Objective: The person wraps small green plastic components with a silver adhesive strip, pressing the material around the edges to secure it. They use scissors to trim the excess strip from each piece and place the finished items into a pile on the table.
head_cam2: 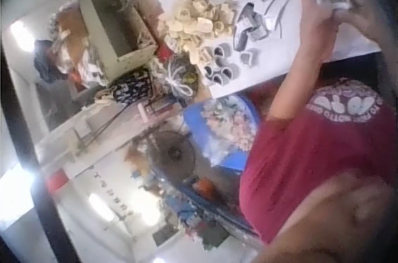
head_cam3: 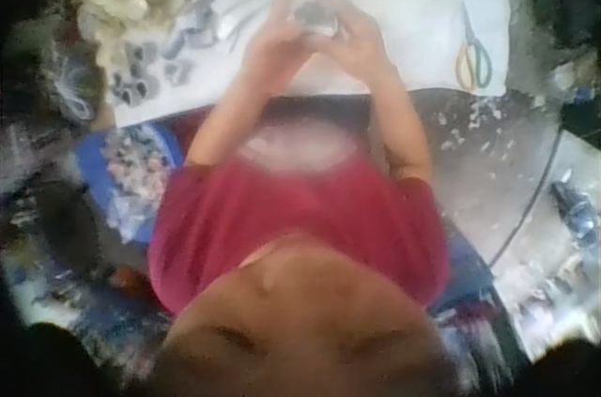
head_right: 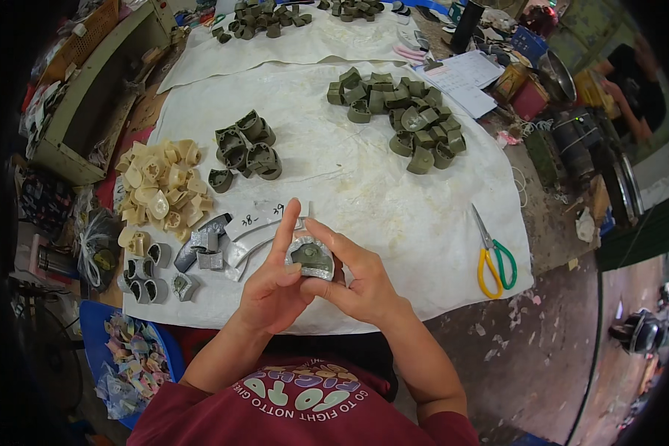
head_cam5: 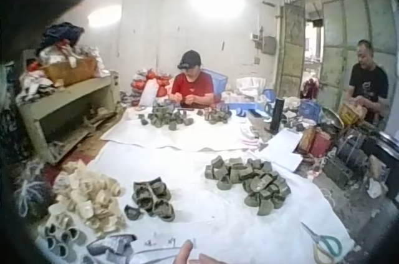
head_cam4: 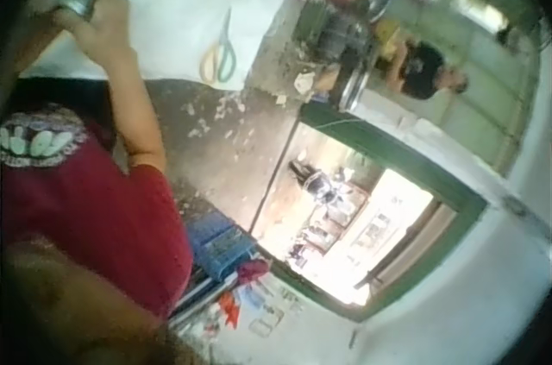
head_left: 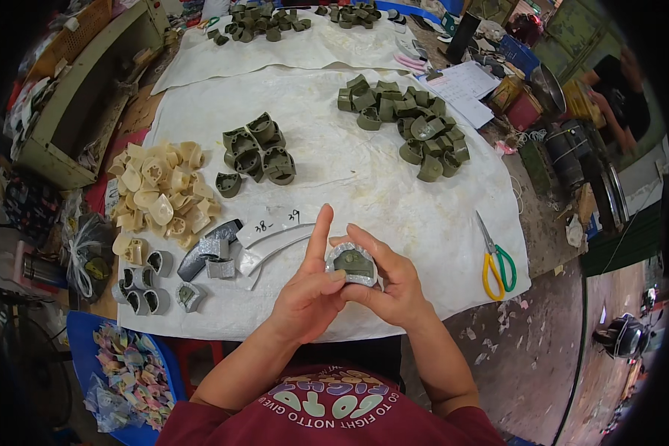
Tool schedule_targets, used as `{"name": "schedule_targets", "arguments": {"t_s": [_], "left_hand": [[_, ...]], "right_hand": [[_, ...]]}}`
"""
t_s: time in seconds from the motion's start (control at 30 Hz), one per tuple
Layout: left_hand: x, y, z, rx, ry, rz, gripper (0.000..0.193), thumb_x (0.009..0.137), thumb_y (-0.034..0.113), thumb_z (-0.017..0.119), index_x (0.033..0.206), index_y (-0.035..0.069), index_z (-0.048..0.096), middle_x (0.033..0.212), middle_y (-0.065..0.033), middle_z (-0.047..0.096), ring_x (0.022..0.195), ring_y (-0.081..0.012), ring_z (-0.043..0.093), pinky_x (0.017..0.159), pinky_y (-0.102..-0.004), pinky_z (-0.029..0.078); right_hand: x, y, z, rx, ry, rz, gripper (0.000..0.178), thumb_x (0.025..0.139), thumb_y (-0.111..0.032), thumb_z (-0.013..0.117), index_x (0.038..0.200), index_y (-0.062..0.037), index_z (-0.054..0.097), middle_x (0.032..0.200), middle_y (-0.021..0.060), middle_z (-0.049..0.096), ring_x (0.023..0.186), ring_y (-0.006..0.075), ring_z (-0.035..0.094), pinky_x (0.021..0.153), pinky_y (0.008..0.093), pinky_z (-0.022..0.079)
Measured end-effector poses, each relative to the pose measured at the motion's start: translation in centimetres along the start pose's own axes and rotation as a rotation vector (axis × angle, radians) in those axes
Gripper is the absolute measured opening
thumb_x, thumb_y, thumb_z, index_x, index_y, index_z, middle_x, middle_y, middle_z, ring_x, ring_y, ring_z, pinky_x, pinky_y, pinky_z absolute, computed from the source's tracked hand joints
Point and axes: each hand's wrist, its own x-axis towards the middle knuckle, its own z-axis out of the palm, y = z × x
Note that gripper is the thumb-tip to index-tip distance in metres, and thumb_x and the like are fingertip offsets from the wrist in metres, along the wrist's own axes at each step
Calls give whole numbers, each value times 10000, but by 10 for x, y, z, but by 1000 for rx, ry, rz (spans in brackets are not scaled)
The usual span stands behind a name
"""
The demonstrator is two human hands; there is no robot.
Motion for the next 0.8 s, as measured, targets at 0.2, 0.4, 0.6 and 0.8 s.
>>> {"name": "schedule_targets", "arguments": {"t_s": [0.2, 0.4, 0.6, 0.8], "left_hand": [[3, -4, -5, -46, 50, -21, 903, 828, 95, 536, 1538, 223, -7, 1337, -102, 449, 1157, -253, 525, 1025, -416, 387], [7, -4, -11, -39, -115, 98, 747, 922, 169, 485, 1538, 198, 64, 1330, -95, 465, 1127, -216, 539, 922, -373, 460], [7, -19, -14, 491, 343, 212, 555, 973, 338, 491, 1454, 102, 346, 1189, -56, 553, 1025, -134, 556, 817, -290, 480], [6, -13, -22, 278, 261, 233, 403, 998, 294, 484, 1335, 75, 509, 1001, 2, 582, 859, -74, 558, 659, -230, 482]], "right_hand": [[6, 7, -9, -550, -46, -351, 637, 827, -148, 719, 1383, -17, 439, 1227, 133, 614, 962, 190, 637, 780, 293, 509], [0, 5, 10, 263, 160, 52, 412, 970, -216, 526, 1331, -19, 500, 1248, 116, 596, 1023, 166, 588, 819, 283, 492], [-3, 1, 38, 96, 237, 399, 397, 1006, -222, 448, 1339, -12, 495, 1200, 65, 581, 978, 124, 561, 797, 245, 471], [2, 6, 52, 345, 284, 264, 345, 976, -167, 498, 1275, -3, 548, 983, 20, 610, 752, 50, 501, 628, 205, 418]]}}
